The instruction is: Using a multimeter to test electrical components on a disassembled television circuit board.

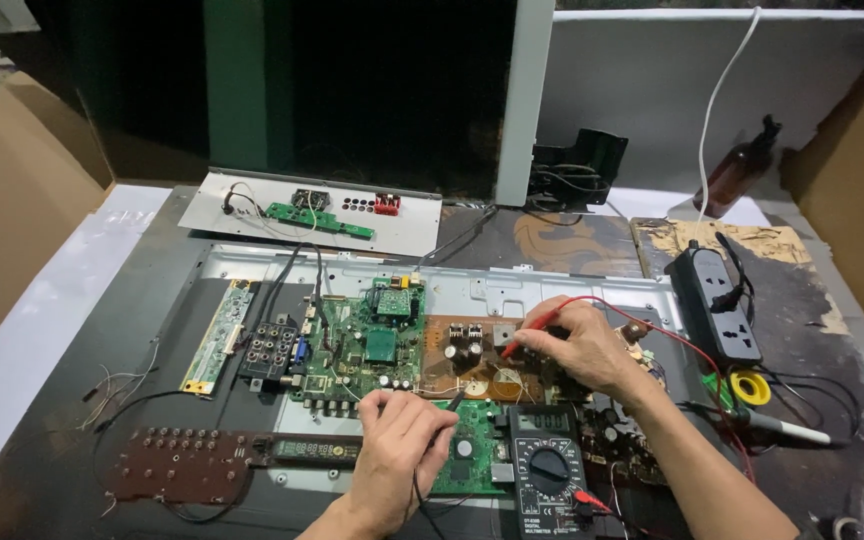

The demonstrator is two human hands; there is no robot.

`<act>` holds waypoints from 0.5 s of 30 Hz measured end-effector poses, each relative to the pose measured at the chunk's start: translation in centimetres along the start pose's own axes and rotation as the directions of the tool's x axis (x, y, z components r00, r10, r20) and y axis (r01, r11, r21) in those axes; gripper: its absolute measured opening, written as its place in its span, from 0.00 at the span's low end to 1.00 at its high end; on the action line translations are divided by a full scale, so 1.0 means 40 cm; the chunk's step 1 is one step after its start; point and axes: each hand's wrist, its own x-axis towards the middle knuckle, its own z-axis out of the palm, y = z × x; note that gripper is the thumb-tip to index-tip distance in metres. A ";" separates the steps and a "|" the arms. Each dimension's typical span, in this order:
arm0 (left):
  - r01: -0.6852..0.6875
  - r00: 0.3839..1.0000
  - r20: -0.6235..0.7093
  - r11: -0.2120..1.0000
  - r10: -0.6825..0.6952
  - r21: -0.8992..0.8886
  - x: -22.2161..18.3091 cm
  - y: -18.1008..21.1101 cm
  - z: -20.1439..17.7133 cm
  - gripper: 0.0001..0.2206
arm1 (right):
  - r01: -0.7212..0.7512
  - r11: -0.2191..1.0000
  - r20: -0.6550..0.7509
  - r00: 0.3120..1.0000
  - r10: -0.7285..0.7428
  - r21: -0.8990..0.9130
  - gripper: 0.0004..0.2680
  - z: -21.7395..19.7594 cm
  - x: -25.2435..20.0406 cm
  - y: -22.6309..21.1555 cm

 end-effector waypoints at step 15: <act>-0.106 0.991 -0.079 0.994 0.107 0.026 -0.002 0.005 -0.012 0.01 | 0.077 0.979 -0.167 0.985 -0.046 0.186 0.10 0.042 -0.306 -0.234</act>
